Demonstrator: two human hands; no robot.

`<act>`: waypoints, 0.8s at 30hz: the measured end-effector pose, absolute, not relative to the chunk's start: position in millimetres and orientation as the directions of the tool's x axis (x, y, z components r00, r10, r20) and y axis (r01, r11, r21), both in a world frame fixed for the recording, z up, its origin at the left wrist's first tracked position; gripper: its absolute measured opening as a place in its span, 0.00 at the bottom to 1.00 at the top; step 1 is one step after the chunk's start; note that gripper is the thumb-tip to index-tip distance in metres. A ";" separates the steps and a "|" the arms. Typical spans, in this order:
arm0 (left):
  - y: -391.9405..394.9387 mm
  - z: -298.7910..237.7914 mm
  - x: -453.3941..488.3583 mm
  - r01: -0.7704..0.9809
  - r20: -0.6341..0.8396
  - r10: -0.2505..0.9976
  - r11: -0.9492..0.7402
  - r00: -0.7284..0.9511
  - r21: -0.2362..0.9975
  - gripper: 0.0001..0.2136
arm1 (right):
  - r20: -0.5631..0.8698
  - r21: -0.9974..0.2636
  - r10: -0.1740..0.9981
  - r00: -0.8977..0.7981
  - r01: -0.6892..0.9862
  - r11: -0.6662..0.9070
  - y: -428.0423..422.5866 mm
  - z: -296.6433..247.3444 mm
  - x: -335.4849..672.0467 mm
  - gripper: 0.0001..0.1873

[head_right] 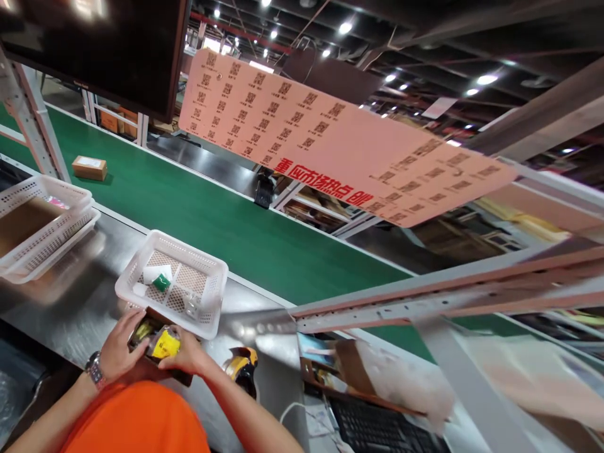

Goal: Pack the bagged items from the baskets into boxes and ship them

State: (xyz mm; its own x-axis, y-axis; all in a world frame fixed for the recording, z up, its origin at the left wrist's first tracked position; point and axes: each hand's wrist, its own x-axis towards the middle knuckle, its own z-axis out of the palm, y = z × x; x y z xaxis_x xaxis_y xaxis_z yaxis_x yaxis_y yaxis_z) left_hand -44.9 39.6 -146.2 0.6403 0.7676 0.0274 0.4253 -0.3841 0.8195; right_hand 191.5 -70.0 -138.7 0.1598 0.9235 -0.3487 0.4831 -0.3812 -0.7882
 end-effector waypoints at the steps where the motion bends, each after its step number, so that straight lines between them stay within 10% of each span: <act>1: 33.6 -138.1 -44.0 0.384 0.074 0.739 -0.430 0.670 0.817 0.27 | -0.350 -0.794 0.914 0.206 0.453 -0.406 -75.9 -137.1 190.0 0.43; 8: 20.5 -103.4 -15.6 0.289 -0.013 0.397 -0.645 0.918 0.708 0.16 | -0.199 -0.823 0.917 0.346 0.448 -0.348 -110.3 -117.4 176.7 0.35; 14: 28.3 -90.3 -0.6 0.424 -0.251 0.342 -0.698 0.906 0.578 0.12 | -0.030 -0.822 0.955 0.295 0.537 -0.192 -114.4 -111.6 218.7 0.19; 24: 22.6 -127.5 20.9 0.402 -0.298 0.273 -0.689 0.915 0.603 0.15 | -0.342 -0.405 0.935 0.097 0.882 -0.240 8.2 -176.9 300.5 0.48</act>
